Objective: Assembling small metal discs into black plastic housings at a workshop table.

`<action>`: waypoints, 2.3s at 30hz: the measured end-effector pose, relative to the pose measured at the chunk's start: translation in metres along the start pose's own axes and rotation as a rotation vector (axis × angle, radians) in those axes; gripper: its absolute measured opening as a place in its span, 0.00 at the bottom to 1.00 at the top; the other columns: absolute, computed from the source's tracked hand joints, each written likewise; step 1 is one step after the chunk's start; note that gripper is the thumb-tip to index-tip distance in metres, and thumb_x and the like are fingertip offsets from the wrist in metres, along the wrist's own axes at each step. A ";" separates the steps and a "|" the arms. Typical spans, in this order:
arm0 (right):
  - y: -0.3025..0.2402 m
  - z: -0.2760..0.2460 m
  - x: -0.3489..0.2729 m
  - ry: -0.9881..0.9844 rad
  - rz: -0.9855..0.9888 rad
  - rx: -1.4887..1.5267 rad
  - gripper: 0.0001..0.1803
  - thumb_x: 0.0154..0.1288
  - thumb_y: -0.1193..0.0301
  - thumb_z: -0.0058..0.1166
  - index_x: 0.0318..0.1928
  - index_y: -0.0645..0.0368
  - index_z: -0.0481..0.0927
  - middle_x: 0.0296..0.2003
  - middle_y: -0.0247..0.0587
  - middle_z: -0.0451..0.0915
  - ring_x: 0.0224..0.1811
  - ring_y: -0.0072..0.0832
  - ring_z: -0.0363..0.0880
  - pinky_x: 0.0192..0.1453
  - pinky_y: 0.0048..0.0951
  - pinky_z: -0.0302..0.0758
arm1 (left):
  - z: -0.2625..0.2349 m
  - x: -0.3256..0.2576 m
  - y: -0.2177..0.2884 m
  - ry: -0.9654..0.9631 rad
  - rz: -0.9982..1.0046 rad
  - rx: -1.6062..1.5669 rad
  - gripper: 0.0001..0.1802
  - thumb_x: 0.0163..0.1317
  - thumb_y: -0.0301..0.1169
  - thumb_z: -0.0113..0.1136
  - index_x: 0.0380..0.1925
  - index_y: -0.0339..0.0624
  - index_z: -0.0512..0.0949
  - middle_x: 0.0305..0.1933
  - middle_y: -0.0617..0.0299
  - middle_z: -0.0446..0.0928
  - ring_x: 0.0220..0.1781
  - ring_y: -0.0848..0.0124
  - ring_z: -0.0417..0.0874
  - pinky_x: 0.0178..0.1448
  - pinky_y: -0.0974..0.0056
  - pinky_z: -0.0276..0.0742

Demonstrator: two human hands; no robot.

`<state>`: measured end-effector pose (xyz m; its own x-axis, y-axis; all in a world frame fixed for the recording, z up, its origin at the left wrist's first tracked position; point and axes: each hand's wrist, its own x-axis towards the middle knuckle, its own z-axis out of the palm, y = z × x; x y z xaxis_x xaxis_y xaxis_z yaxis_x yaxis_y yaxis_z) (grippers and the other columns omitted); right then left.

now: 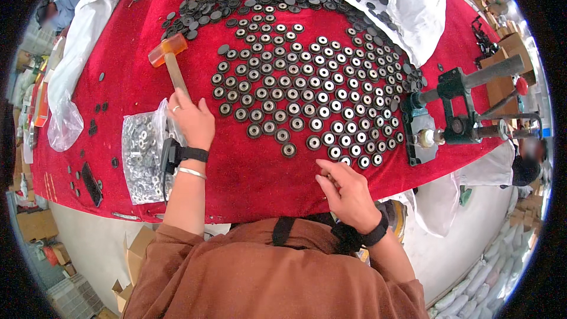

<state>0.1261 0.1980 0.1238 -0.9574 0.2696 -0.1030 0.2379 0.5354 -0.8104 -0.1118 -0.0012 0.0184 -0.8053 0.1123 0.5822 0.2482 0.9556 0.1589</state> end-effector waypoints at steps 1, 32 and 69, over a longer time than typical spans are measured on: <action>0.003 -0.002 -0.003 0.007 0.016 -0.018 0.15 0.59 0.76 0.52 0.48 0.61 0.75 0.30 0.44 0.76 0.28 0.30 0.76 0.32 0.26 0.73 | 0.002 -0.001 0.002 -0.071 0.065 -0.145 0.26 0.54 0.29 0.56 0.52 0.27 0.65 0.54 0.41 0.66 0.58 0.52 0.66 0.62 0.55 0.62; 0.065 -0.040 0.071 0.119 0.056 -0.160 0.16 0.54 0.78 0.56 0.45 0.61 0.75 0.35 0.48 0.76 0.34 0.42 0.76 0.39 0.34 0.74 | 0.115 0.125 -0.005 -0.580 0.382 -0.354 0.21 0.58 0.32 0.53 0.51 0.39 0.71 0.57 0.47 0.69 0.61 0.56 0.68 0.62 0.56 0.64; 0.066 -0.042 0.106 0.125 -0.014 -0.244 0.16 0.51 0.78 0.58 0.44 0.61 0.76 0.31 0.47 0.75 0.30 0.40 0.75 0.33 0.34 0.73 | 0.155 0.149 0.104 -0.527 0.723 -0.376 0.29 0.62 0.45 0.47 0.60 0.43 0.64 0.66 0.56 0.59 0.68 0.58 0.57 0.70 0.53 0.49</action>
<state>0.0473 0.2956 0.0835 -0.9368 0.3497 -0.0084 0.2717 0.7124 -0.6470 -0.2898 0.1572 -0.0021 -0.5055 0.8338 0.2220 0.8605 0.4682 0.2009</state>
